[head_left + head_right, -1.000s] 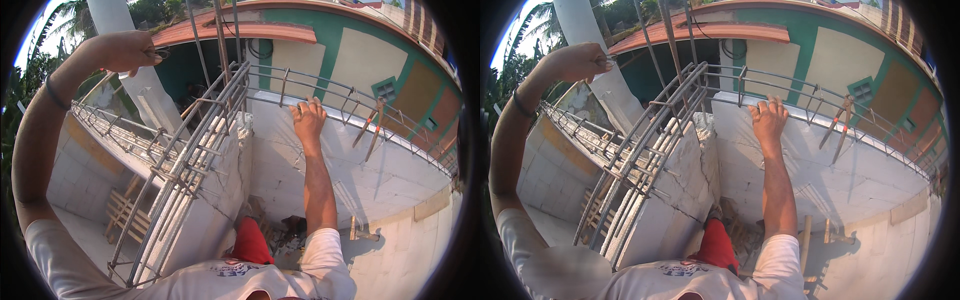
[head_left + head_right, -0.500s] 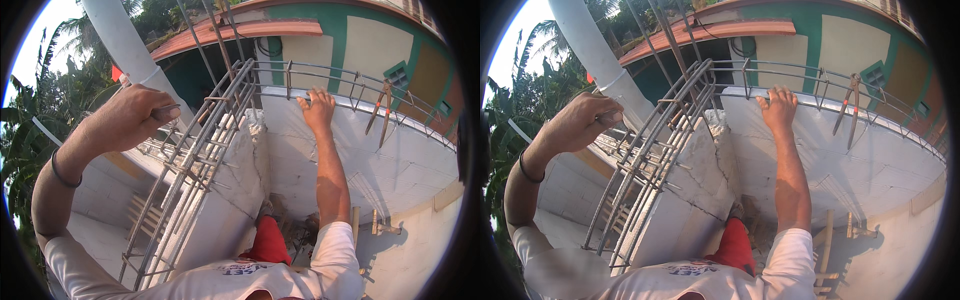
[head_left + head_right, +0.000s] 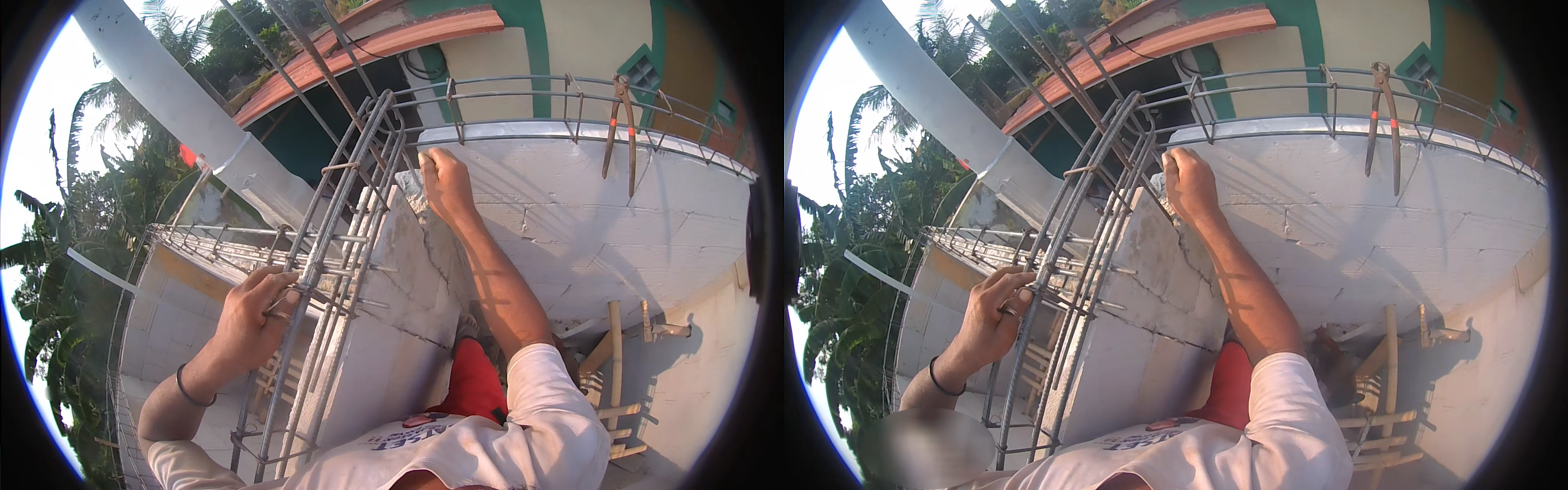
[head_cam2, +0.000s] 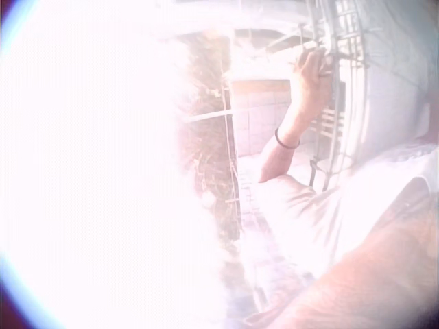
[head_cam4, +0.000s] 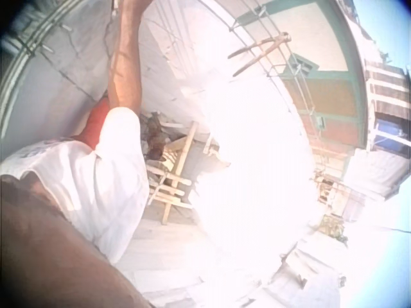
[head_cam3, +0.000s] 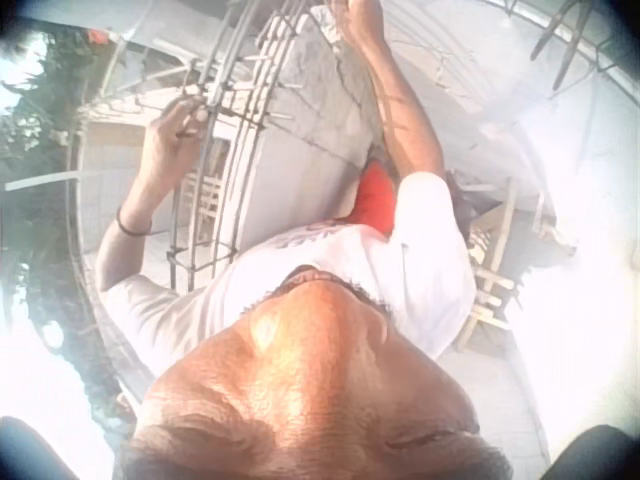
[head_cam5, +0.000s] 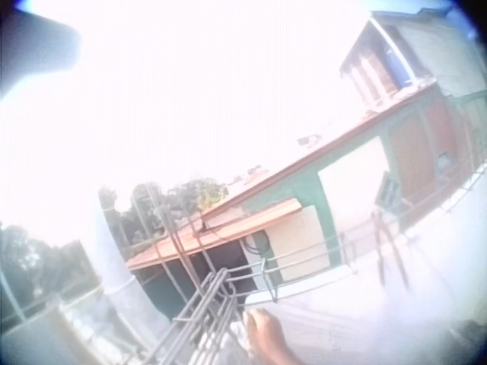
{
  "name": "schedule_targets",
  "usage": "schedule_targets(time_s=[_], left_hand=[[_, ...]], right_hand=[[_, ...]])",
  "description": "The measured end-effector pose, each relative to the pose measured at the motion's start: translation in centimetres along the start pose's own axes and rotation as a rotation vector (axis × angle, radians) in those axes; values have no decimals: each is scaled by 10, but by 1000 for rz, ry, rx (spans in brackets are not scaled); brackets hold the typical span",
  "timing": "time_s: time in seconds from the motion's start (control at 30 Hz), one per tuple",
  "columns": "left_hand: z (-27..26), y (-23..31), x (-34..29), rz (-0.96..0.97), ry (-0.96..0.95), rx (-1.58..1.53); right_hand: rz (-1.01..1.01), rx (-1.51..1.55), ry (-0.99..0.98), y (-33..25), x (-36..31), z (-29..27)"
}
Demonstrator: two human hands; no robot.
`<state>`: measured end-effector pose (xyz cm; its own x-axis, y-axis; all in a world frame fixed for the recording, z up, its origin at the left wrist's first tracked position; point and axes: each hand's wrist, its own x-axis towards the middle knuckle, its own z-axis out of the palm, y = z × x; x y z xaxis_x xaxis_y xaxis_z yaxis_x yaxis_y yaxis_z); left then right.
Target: The person assembles a rebar cage by hand, positioning and tying intersecting steel bars with wire ties. They use pliers to twist and secure the ties at multiple junctions along the cage structure.
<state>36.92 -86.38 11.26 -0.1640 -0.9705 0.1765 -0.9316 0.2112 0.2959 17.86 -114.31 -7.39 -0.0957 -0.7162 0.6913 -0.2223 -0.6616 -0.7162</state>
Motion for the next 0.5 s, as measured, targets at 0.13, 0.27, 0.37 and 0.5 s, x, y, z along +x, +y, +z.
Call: schedule_targets(time_s=[0.13, 0.27, 0.37, 0.5], left_hand=[[5, -6, -2, 46, 69, 9], [7, -12, -1, 82, 84, 9], [8, -15, -2, 90, 92, -30], [10, -17, -2, 85, 110, -52]], right_hand=[[70, -31, 10, 1, 28, 26], [184, -57, 11, 14, 48, 25], [151, -146, -30, 24, 58, 22], [171, -234, -109, 26, 73, 31]])
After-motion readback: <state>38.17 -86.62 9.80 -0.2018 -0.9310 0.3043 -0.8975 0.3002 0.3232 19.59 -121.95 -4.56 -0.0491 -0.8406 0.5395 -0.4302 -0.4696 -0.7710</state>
